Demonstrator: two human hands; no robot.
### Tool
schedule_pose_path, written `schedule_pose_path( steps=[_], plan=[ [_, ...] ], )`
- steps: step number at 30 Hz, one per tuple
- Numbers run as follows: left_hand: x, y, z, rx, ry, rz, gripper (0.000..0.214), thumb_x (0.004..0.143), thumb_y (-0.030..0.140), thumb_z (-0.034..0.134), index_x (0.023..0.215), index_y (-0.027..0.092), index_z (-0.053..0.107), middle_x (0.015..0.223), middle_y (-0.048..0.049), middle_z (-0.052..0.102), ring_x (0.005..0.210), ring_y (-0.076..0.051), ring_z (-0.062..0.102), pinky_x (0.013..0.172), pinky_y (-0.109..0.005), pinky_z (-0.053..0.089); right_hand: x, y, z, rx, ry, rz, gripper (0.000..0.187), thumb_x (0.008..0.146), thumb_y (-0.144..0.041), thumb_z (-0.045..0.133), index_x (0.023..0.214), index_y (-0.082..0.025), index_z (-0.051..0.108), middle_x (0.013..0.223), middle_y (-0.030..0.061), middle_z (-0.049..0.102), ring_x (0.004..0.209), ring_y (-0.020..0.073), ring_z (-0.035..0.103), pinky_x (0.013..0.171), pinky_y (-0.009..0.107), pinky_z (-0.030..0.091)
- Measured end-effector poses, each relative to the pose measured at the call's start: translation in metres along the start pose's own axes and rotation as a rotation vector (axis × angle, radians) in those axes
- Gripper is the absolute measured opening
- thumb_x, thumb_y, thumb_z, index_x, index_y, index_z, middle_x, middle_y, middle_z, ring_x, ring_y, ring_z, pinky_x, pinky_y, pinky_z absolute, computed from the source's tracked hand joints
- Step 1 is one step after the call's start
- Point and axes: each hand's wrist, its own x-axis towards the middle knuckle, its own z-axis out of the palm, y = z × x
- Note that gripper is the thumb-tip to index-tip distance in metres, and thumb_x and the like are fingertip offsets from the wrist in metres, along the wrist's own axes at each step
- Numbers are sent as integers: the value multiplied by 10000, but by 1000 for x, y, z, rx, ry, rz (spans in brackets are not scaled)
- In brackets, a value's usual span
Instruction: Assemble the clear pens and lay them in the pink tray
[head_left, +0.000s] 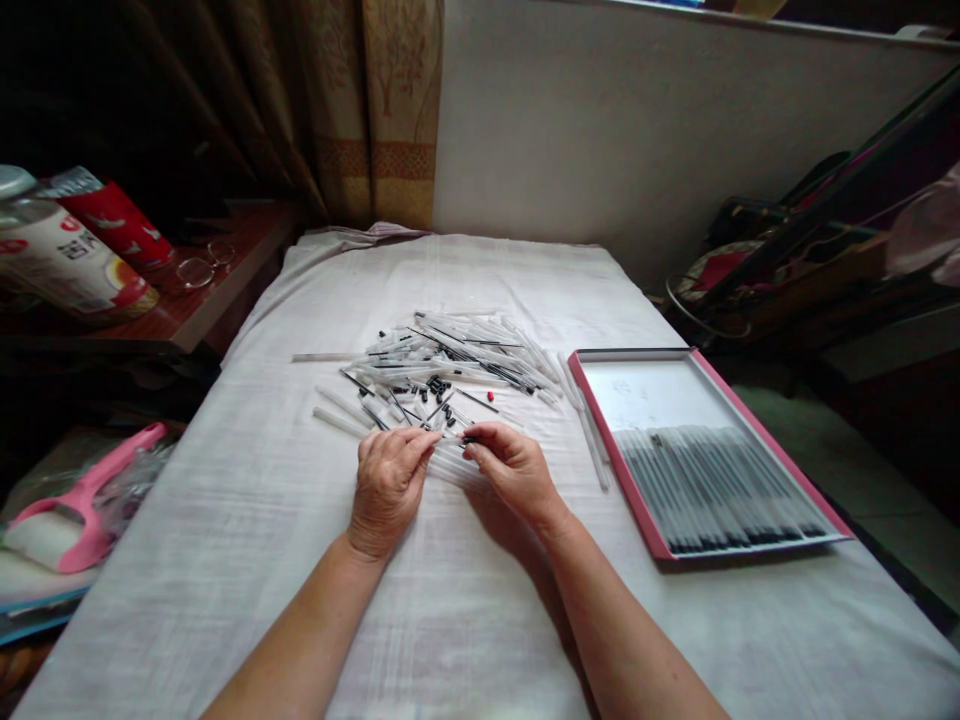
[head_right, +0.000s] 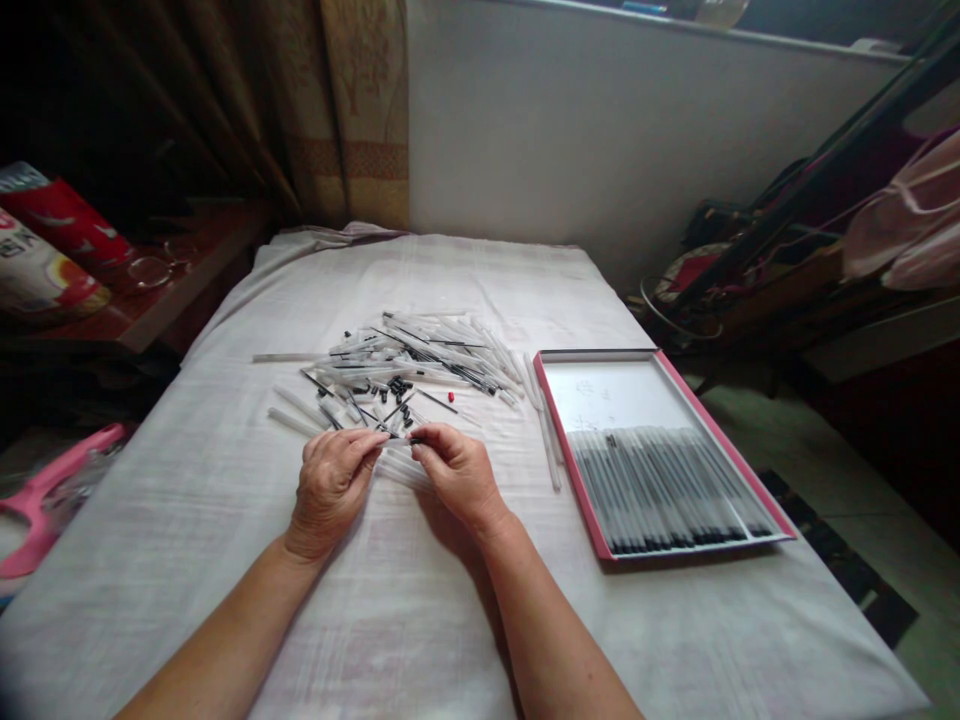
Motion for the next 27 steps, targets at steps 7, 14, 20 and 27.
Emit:
schedule_pose_path(
  steps=[7,14,20,27],
  plan=[
    [0,0,0,-4,-4,-1,214,933,191,515,1101,225,644,981,-59,709,909,-211,616,860,-381,404,1,8,2,58,18,16,177,785,-294,634,917,-189,688,750,21,700,711,160,652,714,288,504],
    [-1,0,0,-9,-6,-2,205,932,188,526,1098,222,641,979,-57,706,907,-210,610,867,-383,401,1,8,2,73,27,12,173,783,-291,641,916,-192,692,736,13,699,687,152,654,692,273,507],
    [0,1,0,-14,1,-3,197,928,180,535,1094,213,636,983,-57,704,915,-211,610,871,-381,399,1,9,1,64,26,7,165,791,-286,636,917,-192,687,744,13,700,683,149,657,677,265,512],
    [-1,0,0,-15,-9,0,201,932,188,530,1101,216,636,986,-59,702,916,-212,605,868,-385,399,-1,12,2,-24,9,-53,177,812,-285,618,950,-199,690,773,24,715,719,165,671,707,281,526]
  ],
)
